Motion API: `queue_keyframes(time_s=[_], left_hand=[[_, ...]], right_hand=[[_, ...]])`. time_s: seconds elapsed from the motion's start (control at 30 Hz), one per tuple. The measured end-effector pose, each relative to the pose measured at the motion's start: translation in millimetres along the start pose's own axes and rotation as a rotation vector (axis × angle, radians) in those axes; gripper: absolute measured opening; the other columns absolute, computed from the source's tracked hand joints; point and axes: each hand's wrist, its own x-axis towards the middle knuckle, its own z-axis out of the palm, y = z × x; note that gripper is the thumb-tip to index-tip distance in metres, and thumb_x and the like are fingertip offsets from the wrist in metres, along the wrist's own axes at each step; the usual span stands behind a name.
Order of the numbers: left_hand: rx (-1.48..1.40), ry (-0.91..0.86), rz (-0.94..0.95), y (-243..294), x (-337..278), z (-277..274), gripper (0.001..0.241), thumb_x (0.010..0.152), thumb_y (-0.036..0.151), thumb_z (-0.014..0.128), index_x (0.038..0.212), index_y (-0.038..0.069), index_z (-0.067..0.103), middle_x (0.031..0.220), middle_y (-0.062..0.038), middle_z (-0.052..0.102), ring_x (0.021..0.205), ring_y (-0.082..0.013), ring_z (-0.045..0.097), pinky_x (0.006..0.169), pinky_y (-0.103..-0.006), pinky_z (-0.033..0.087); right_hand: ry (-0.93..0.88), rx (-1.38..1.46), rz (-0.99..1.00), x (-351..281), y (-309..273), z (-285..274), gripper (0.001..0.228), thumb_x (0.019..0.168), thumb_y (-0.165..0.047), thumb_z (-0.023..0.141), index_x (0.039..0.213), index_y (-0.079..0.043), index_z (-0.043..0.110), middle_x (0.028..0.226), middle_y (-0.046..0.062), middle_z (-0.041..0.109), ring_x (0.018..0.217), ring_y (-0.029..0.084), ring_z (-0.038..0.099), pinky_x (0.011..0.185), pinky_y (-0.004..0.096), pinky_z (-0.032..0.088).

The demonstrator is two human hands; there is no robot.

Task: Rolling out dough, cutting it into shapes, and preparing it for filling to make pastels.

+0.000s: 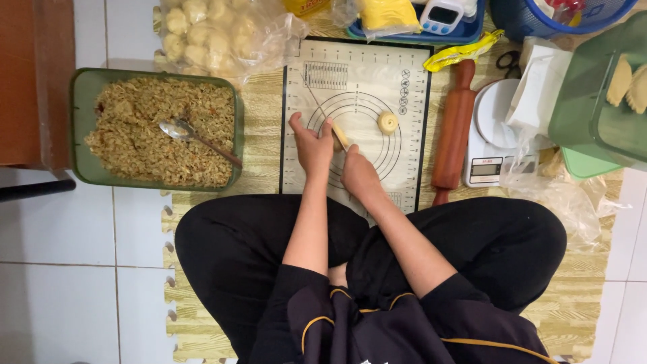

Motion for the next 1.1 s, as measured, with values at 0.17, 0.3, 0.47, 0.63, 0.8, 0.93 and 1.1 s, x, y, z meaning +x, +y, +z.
queue_keyframes(time_s=[0.17,0.3,0.47,0.63,0.8,0.93,1.1], left_hand=[[0.049,0.003,-0.031,-7,8,6,0.069,0.095,0.04,0.07,0.146,0.02,0.028,0.11,-0.011,0.059,0.108,-0.0311,0.068,0.09,-0.0495,0.052],[0.082,0.008,-0.04,-6,13,10,0.07,0.094,0.039,0.069,0.146,0.022,0.026,0.12,-0.015,0.06,0.113,-0.0339,0.067,0.093,-0.0526,0.051],[0.067,0.002,-0.022,-7,6,5,0.066,0.095,0.038,0.067,0.145,0.02,0.027,0.119,-0.016,0.062,0.112,-0.0356,0.068,0.095,-0.054,0.05],[0.107,0.054,0.072,-22,-10,5,0.044,0.104,0.04,0.051,0.137,0.013,0.04,0.116,-0.02,0.063,0.111,-0.0413,0.066,0.096,-0.056,0.049],[0.231,0.078,0.388,-38,-16,7,0.037,0.095,0.027,0.067,0.124,0.006,0.058,0.102,-0.015,0.058,0.094,-0.0429,0.067,0.081,-0.0536,0.057],[0.226,0.134,0.442,-48,-20,2,0.033,0.097,0.018,0.063,0.126,0.004,0.057,0.105,-0.018,0.054,0.096,-0.0448,0.067,0.081,-0.0533,0.058],[0.223,0.101,0.285,-67,-24,-11,0.043,0.087,0.001,0.063,0.129,0.004,0.056,0.119,-0.018,0.05,0.112,-0.0461,0.062,0.093,-0.054,0.056]], right_hand=[[-0.03,0.001,0.008,15,13,11,0.029,0.086,0.0,0.057,0.111,0.005,0.044,0.095,0.033,0.067,0.091,0.056,0.07,0.079,0.061,0.059],[-0.036,-0.02,-0.007,18,14,11,0.033,0.085,0.001,0.06,0.114,0.007,0.045,0.097,0.034,0.066,0.093,0.056,0.07,0.08,0.061,0.059],[-0.013,-0.038,-0.007,6,2,5,0.034,0.088,0.001,0.054,0.119,0.011,0.044,0.099,0.035,0.067,0.094,0.055,0.07,0.08,0.06,0.059],[0.049,-0.145,-0.034,-2,-8,8,0.044,0.092,0.004,0.047,0.133,0.02,0.043,0.101,0.034,0.069,0.095,0.05,0.073,0.08,0.058,0.06],[0.02,0.157,-0.007,4,14,1,0.035,0.098,-0.011,0.046,0.125,0.011,0.051,0.107,0.039,0.066,0.103,0.056,0.067,0.083,0.063,0.057],[0.095,0.277,-0.026,-28,0,-25,0.033,0.103,-0.017,0.043,0.119,0.009,0.053,0.108,0.04,0.066,0.103,0.056,0.067,0.082,0.062,0.057],[0.207,0.51,-0.008,-52,21,-60,0.024,0.1,-0.019,0.055,0.106,0.003,0.061,0.078,0.026,0.067,0.068,0.039,0.071,0.053,0.05,0.053]])
